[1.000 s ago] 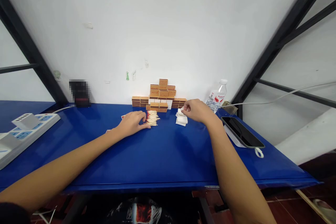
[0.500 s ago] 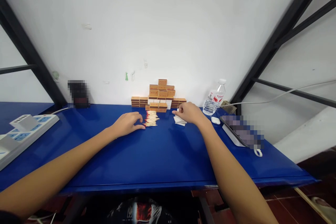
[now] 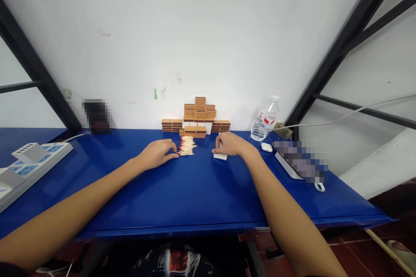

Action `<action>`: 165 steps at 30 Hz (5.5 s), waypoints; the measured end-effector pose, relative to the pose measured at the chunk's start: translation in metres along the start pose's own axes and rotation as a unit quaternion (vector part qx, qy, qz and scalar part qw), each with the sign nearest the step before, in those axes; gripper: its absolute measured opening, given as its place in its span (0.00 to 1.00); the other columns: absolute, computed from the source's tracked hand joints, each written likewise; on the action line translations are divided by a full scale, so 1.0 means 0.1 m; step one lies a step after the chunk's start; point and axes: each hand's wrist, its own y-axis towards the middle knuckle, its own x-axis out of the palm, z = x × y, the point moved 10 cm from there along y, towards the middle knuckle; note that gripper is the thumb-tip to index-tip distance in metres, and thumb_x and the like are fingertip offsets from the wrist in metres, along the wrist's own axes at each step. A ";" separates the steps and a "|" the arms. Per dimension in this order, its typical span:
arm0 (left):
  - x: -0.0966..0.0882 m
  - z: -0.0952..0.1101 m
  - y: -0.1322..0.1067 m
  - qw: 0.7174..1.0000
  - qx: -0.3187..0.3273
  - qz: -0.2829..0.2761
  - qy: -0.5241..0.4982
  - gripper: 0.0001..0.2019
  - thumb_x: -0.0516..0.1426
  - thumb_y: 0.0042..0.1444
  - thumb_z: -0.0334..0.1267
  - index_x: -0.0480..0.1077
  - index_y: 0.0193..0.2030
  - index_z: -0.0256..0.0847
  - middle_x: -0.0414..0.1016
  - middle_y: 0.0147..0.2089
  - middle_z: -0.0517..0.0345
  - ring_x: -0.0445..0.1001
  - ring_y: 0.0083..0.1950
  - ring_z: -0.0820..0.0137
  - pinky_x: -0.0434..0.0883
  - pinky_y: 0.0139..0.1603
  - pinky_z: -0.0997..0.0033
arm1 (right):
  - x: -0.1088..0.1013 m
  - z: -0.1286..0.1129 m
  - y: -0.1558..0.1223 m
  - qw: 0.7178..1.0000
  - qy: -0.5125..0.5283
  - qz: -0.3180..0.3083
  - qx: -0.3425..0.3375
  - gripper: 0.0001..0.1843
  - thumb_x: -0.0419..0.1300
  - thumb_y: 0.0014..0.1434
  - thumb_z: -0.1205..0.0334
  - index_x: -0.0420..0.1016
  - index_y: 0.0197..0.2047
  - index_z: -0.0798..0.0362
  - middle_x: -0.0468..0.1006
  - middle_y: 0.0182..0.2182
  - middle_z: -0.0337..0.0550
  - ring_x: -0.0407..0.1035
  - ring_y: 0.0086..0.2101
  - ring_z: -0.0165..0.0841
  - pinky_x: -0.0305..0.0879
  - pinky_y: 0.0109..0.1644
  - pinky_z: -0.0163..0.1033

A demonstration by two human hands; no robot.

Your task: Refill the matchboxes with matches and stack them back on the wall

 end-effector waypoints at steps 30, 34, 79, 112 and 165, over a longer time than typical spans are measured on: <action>0.03 0.21 0.16 0.999 0.033 0.014 0.011 0.08 0.54 0.71 0.39 0.73 0.43 0.40 0.77 0.45 0.50 0.76 0.46 0.62 0.69 0.45 0.66 | 0.17 -0.19 -0.10 0.995 0.058 -0.078 -0.006 0.19 0.76 0.46 0.51 0.75 0.35 0.50 0.79 0.29 0.40 0.70 0.28 0.33 0.59 0.29 0.36; -0.09 0.13 0.12 1.000 0.020 0.019 -0.007 0.10 0.55 0.70 0.44 0.74 0.45 0.42 0.76 0.43 0.53 0.76 0.42 0.64 0.67 0.41 0.67 | 0.20 -0.10 -0.08 0.994 0.067 -0.080 0.008 0.14 0.75 0.47 0.58 0.74 0.32 0.50 0.78 0.28 0.39 0.70 0.27 0.32 0.59 0.29 0.36; -0.41 0.06 -0.01 0.996 0.043 0.014 -0.076 0.14 0.63 0.58 0.45 0.77 0.48 0.42 0.80 0.42 0.54 0.76 0.42 0.62 0.69 0.43 0.65 | 0.21 -0.98 0.11 0.914 0.352 0.097 -0.178 0.24 0.62 0.66 0.49 0.74 0.59 0.54 0.78 0.39 0.43 0.65 0.26 0.27 0.63 0.30 0.34; -0.12 0.04 0.06 0.993 0.011 0.078 -0.089 0.40 0.69 0.54 0.53 0.59 0.70 0.45 0.72 0.63 0.44 0.72 0.61 0.51 0.69 0.60 0.52 | 0.06 -1.06 -0.08 0.947 -0.013 0.195 -0.254 0.07 0.61 0.69 0.63 0.79 0.47 0.52 0.82 0.42 0.47 0.74 0.39 0.35 0.60 0.39 0.36; -0.34 0.26 0.01 0.977 0.065 0.145 0.143 0.24 0.55 0.70 0.48 0.64 0.66 0.37 0.70 0.64 0.40 0.71 0.61 0.53 0.66 0.60 0.55 | -0.64 0.48 -0.13 0.969 -0.063 0.237 -0.013 0.07 0.64 0.59 0.60 0.80 0.39 0.53 0.78 0.38 0.47 0.71 0.33 0.36 0.64 0.39 0.40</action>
